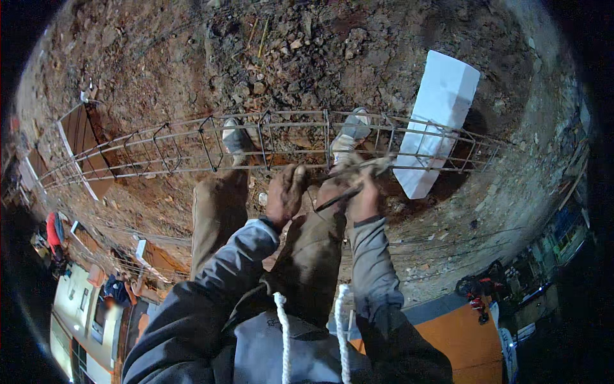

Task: The person secures rebar frames by wrapping wire around the intersections and twisting it tight using pliers.

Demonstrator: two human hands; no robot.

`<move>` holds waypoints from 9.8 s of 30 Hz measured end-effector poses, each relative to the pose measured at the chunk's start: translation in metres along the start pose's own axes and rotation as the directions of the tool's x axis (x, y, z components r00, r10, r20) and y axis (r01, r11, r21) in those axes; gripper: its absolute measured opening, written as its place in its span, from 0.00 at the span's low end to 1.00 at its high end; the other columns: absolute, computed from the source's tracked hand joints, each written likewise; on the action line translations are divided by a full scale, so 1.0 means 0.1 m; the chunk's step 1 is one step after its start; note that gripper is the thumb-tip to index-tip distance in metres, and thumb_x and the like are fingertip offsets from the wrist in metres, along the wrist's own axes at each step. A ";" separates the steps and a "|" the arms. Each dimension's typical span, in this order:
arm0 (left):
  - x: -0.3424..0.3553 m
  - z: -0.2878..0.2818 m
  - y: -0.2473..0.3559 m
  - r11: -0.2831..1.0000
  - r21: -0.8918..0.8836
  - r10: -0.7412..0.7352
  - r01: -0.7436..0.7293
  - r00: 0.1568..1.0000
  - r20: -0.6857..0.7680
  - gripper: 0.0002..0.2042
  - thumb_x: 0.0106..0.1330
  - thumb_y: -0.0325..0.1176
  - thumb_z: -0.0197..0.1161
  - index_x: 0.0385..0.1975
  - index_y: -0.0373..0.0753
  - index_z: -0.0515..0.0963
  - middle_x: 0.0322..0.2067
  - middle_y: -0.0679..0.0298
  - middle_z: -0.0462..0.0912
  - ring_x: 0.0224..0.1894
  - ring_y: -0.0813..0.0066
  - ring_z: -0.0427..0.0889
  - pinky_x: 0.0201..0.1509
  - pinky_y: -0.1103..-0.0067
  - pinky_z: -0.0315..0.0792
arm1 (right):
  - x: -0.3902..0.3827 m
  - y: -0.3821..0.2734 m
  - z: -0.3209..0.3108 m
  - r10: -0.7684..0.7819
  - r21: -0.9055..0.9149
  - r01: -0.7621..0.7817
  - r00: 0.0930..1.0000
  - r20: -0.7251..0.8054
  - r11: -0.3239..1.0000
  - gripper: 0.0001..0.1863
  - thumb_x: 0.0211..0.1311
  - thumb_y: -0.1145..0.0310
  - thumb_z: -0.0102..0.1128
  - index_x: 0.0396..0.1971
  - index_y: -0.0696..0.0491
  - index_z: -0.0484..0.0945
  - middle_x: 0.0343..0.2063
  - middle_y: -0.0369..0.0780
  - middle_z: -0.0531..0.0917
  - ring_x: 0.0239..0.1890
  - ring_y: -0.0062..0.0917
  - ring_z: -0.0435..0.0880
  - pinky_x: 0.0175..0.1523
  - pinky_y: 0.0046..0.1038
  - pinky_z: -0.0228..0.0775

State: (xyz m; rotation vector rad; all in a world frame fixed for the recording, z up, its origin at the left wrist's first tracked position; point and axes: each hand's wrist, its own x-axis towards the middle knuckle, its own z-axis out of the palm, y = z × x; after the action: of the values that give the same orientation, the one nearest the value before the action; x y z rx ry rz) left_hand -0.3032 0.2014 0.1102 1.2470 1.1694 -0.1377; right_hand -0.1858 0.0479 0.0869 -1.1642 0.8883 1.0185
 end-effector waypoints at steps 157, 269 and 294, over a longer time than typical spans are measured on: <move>1.12 0.33 -0.14 0.750 0.618 0.332 -0.237 0.942 -0.042 0.20 0.56 0.43 0.59 0.44 0.38 0.70 0.44 0.56 0.74 0.53 0.61 0.69 0.65 0.58 0.44 | 0.77 -0.80 -0.49 -0.431 -0.962 -0.114 0.902 0.005 -0.248 0.24 0.50 0.63 0.60 0.41 0.66 0.68 0.31 0.56 0.78 0.36 0.49 0.78 0.43 0.42 0.69; 1.58 1.04 0.86 0.982 0.063 0.190 -0.180 0.952 -0.241 0.11 0.45 0.33 0.56 0.30 0.39 0.77 0.24 0.53 0.79 0.30 0.55 0.79 0.35 0.63 0.73 | 0.94 -1.65 2.39 0.603 0.590 0.339 0.725 0.331 -0.732 0.07 0.51 0.67 0.49 0.25 0.52 0.76 0.24 0.41 0.81 0.28 0.33 0.82 0.33 0.34 0.71; 1.45 0.98 0.73 0.905 0.111 0.422 -0.410 0.898 -0.121 0.14 0.42 0.35 0.61 0.30 0.41 0.72 0.24 0.55 0.78 0.31 0.54 0.78 0.34 0.65 0.71 | 0.64 -1.51 2.75 0.194 -0.104 0.168 0.914 -0.357 -0.980 0.14 0.47 0.63 0.65 0.30 0.57 0.78 0.24 0.41 0.81 0.21 0.27 0.79 0.27 0.31 0.69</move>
State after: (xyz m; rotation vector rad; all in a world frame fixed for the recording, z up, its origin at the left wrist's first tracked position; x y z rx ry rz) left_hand -0.1292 0.2238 0.0375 1.5754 0.9974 0.2297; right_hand -0.0130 0.3151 0.1217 1.2429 0.9211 -1.3385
